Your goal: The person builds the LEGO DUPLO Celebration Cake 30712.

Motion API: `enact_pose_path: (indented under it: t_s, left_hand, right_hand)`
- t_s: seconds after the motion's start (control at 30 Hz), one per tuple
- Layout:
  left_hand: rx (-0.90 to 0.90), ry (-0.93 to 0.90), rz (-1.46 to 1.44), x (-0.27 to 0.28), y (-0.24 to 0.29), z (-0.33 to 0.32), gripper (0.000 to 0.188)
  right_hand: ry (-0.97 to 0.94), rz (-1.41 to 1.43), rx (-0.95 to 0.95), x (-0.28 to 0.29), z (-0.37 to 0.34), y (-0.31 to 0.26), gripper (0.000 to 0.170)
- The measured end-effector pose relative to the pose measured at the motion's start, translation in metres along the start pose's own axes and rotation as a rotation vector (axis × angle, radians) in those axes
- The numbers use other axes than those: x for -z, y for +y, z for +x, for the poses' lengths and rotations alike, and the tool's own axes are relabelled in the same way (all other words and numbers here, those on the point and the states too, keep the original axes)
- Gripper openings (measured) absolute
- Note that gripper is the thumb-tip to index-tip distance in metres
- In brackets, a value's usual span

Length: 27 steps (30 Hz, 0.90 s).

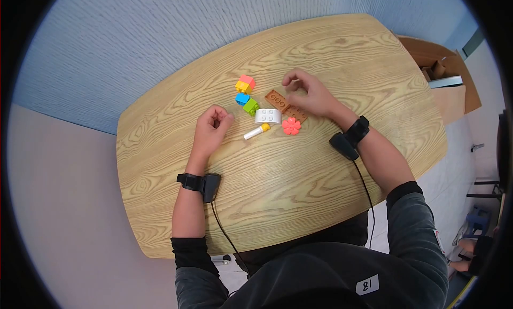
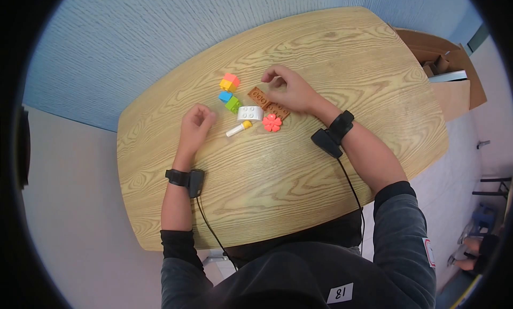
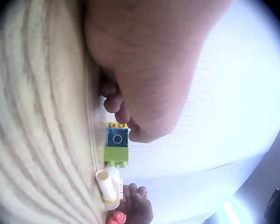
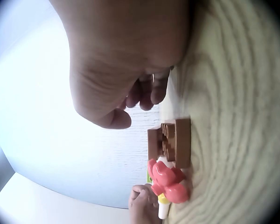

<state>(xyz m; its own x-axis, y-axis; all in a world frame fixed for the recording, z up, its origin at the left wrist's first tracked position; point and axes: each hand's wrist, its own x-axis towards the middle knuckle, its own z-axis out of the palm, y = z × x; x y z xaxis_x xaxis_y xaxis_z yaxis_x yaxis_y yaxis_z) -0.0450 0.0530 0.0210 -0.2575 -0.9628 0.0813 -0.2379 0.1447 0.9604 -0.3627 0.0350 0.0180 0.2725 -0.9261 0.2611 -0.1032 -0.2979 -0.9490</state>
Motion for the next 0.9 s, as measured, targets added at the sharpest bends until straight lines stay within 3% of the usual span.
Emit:
enact_pose_path:
  t_s: [0.03, 0.13, 0.23, 0.37, 0.47, 0.53, 0.73, 0.9]
  left_hand:
    - [0.000, 0.000, 0.001, 0.000, 0.000, 0.000, 0.013]
    - [0.003, 0.008, 0.023, -0.001, 0.001, 0.000, 0.013]
    - [0.006, 0.009, 0.023, -0.002, 0.001, 0.000, 0.013]
    - [-0.001, 0.013, 0.023, -0.002, 0.001, 0.000, 0.013]
    - [0.005, 0.014, 0.027, -0.002, 0.002, 0.000, 0.013]
    - [0.012, 0.014, 0.038, -0.002, 0.003, 0.000, 0.013]
    - [0.004, 0.023, 0.095, -0.001, -0.001, 0.001, 0.011]
    - [-0.029, 0.029, 0.003, -0.003, -0.002, 0.002, 0.009]
  right_hand:
    - [-0.021, -0.147, 0.059, -0.001, -0.001, -0.006, 0.034]
    - [-0.144, -0.232, 0.119, -0.002, -0.004, -0.017, 0.044]
    - [-0.205, -0.360, 0.174, -0.001, -0.003, -0.013, 0.042]
    - [-0.193, -0.327, 0.128, -0.002, -0.001, -0.006, 0.035]
    - [-0.082, -0.154, 0.031, -0.005, 0.001, -0.007, 0.037]
    - [-0.036, -0.126, -0.169, -0.003, 0.002, -0.014, 0.031]
    - [0.148, -0.033, -0.108, -0.007, 0.003, -0.005, 0.027]
    - [0.139, -0.073, -0.087, -0.005, 0.003, -0.003, 0.031]
